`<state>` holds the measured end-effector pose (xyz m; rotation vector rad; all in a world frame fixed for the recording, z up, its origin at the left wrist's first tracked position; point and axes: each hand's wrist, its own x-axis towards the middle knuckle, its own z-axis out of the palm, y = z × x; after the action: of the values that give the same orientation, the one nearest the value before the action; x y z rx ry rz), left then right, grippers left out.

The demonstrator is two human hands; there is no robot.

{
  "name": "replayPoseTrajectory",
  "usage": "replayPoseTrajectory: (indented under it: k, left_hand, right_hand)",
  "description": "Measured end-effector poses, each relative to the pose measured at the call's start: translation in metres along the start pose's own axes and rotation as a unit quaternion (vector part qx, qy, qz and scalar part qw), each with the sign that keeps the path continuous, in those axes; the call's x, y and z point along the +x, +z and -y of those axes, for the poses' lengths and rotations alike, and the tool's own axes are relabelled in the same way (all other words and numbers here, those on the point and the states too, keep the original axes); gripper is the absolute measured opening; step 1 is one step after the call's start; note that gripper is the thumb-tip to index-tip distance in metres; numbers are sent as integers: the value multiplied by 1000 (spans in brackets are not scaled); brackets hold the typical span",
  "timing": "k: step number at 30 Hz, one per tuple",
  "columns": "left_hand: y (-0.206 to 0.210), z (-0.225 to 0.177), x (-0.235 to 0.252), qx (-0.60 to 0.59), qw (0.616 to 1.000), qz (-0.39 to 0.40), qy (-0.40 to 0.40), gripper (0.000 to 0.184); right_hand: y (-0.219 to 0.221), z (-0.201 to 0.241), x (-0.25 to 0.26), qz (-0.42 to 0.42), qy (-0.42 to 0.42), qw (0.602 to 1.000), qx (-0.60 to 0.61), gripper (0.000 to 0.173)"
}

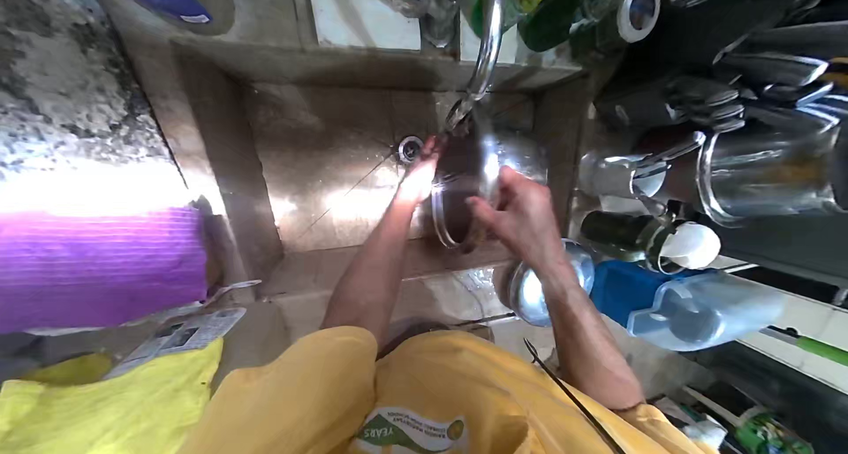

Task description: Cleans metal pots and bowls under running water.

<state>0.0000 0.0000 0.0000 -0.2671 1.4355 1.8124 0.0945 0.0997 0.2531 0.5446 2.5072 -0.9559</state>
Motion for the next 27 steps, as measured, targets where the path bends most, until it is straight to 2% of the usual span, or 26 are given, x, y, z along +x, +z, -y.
replayPoseTrajectory:
  k: [3, 7, 10, 13, 14, 16, 17, 20, 21, 23, 25, 26, 27]
  left_hand:
    - [-33, -31, -5, 136, 986, -21, 96, 40]
    - [-47, -71, -15, 267, 944, 16, 195, 38]
    - [-35, -101, -26, 367, 900, 70, 225, 36]
    - [-25, -124, -36, 466, 828, 125, 287, 33]
    - [-29, -127, -36, 469, 818, 130, 306, 32]
    - [-51, -118, -30, 425, 842, 100, 318, 31]
    - [-68, -109, -25, 410, 859, 69, 298, 34]
    - [-85, -94, -19, 345, 910, 6, 229, 39]
    - [-77, -94, -22, 346, 909, 11, 231, 38]
    - [-52, -104, -33, 389, 882, 53, 260, 34]
    - [-29, -119, -37, 475, 821, 110, 296, 37]
    - [-27, -122, -36, 485, 810, 119, 309, 38]
    - [-34, -123, -31, 463, 828, 110, 297, 37]
  right_hand:
    - [-11, -44, 11, -56, 68, 996, 17, 37]
    - [-3, -57, 53, -103, 51, 992, -54, 50]
    - [2, -55, 90, -59, 12, 997, -42, 40]
    - [11, -53, 111, -10, -17, 998, 56, 24]
    - [13, -51, 109, 2, -21, 995, 102, 19]
    - [15, -47, 89, 14, -19, 984, 174, 13]
    - [16, -46, 75, 22, -16, 981, 194, 14]
    - [23, -56, 58, 21, -11, 985, 171, 19]
    - [25, -57, 63, 9, 3, 990, 141, 24]
    - [27, -54, 81, -32, -9, 996, 82, 30]
    - [28, -45, 98, -56, -36, 997, 49, 25]
    - [25, -43, 97, -51, -34, 997, 49, 24]
    - [19, -42, 90, -36, -30, 997, 64, 23]
